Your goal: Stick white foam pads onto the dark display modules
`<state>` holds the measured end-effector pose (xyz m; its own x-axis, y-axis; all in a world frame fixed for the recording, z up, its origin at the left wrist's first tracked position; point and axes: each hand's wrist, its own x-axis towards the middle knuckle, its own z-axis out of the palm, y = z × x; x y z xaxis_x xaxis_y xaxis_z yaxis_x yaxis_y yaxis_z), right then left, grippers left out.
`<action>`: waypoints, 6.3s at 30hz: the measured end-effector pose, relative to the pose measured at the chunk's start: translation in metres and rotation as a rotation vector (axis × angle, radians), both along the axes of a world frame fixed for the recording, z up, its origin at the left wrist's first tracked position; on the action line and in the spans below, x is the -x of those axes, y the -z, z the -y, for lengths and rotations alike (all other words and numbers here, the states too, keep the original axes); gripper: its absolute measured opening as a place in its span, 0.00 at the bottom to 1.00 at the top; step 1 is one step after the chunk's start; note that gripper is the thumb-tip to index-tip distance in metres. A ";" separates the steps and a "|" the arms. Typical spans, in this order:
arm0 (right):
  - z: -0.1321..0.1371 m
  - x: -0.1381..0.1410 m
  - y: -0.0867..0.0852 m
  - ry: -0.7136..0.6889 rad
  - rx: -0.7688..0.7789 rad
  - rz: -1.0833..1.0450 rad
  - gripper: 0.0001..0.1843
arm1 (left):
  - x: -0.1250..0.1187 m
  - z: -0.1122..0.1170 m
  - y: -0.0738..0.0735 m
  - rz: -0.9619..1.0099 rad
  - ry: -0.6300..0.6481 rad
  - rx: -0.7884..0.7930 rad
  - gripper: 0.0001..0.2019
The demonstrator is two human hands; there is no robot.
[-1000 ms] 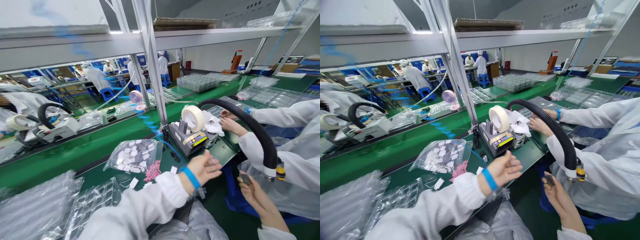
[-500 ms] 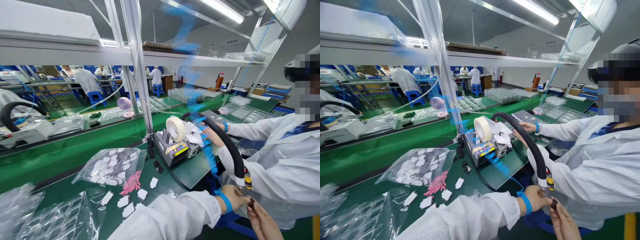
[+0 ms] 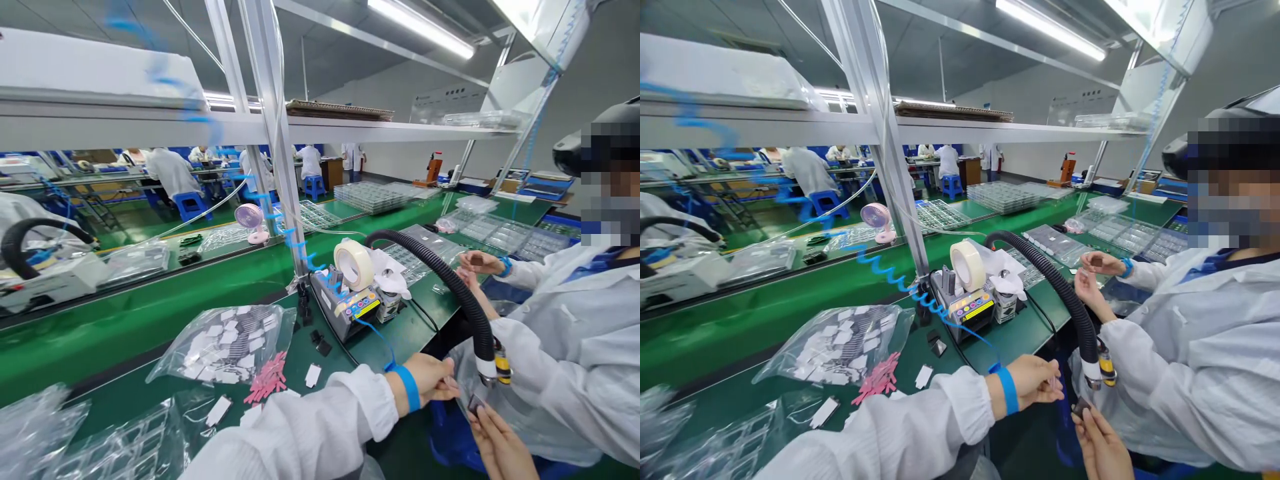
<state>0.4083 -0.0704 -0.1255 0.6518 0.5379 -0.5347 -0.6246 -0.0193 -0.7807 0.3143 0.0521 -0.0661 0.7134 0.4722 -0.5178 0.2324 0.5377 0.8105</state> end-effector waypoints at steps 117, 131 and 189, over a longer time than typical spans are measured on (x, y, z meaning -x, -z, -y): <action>-0.071 0.240 -0.134 -1.066 -0.856 0.816 0.24 | 0.313 0.046 -0.081 0.829 -0.334 -0.029 0.16; -0.063 0.237 -0.163 -0.791 -0.690 1.693 0.07 | 0.323 0.047 -0.088 0.620 -0.224 -0.408 0.19; -0.071 0.186 -0.154 -0.806 -0.623 1.757 0.11 | 0.295 0.045 -0.065 0.676 -0.560 0.111 0.20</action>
<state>0.2222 0.0009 0.0287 -0.2775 0.7365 0.6169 0.6748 0.6065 -0.4205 0.0196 0.0074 -0.0013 0.5626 0.8161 -0.1323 -0.5987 0.5125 0.6155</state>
